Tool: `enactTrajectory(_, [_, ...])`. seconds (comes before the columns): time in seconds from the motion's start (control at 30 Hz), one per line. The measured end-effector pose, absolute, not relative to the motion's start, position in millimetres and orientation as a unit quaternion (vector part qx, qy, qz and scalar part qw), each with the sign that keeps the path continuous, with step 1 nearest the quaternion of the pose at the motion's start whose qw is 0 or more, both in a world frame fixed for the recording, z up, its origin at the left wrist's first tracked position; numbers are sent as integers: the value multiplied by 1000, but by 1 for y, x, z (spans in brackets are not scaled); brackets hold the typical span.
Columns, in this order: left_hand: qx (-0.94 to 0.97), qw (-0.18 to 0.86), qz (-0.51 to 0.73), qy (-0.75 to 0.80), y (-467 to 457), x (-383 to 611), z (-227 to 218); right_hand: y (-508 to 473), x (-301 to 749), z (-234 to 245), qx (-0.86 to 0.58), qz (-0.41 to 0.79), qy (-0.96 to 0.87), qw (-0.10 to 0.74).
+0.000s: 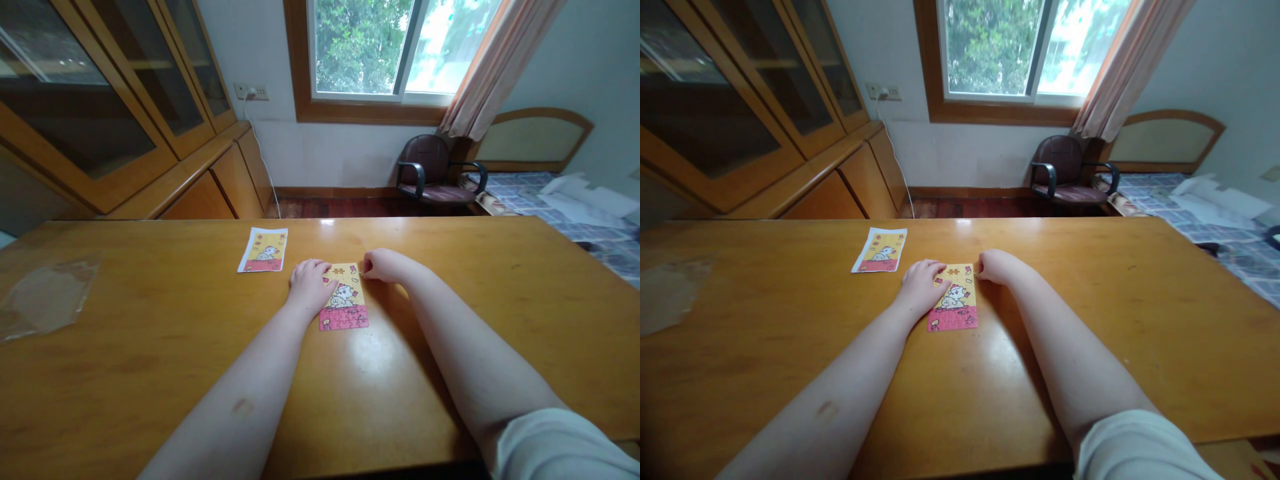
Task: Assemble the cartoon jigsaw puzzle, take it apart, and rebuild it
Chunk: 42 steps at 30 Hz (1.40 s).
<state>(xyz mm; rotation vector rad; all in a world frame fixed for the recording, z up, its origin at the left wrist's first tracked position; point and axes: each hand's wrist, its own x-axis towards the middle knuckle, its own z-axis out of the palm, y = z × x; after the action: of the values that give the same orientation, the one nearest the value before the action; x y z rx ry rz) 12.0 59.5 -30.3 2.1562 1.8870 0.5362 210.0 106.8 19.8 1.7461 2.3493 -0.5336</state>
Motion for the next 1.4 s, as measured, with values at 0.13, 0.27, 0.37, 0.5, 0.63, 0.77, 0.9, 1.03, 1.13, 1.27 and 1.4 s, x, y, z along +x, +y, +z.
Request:
enactTrajectory(0.13, [736, 110, 185, 641, 59, 12, -31, 107, 210, 20, 586, -182, 788, 52])
enactTrajectory(0.27, [736, 109, 186, 642, 60, 12, -32, 109, 207, 17, 580, -164, 796, -55])
enactTrajectory(0.37, [738, 105, 188, 640, 60, 12, -33, 107, 199, 10, 538, -212, 807, -119])
enactTrajectory(0.5, [739, 101, 188, 639, 61, 12, -34, 103, 187, -3, 515, -246, 810, -132])
enactTrajectory(0.63, [740, 97, 189, 639, 60, 13, -35, 102, 183, -12, 514, -201, 822, -138])
enactTrajectory(0.77, [739, 98, 190, 639, 60, 13, -34, 101, 182, -13, 508, -176, 833, -130])
enactTrajectory(0.9, [740, 104, 193, 636, 59, 12, -33, 100, 181, -15, 498, -162, 842, -129])
enactTrajectory(1.03, [736, 110, 192, 640, 59, 12, -33, 99, 180, -16, 493, -141, 849, -128])
enactTrajectory(1.13, [737, 107, 191, 640, 59, 12, -34, 97, 180, -13, 496, -130, 850, -121])
enactTrajectory(1.27, [738, 103, 193, 638, 57, 13, -31, 96, 179, -12, 497, -122, 852, -111])
enactTrajectory(1.4, [741, 94, 196, 635, 55, 15, -27, 96, 178, -13, 495, -122, 854, -106])
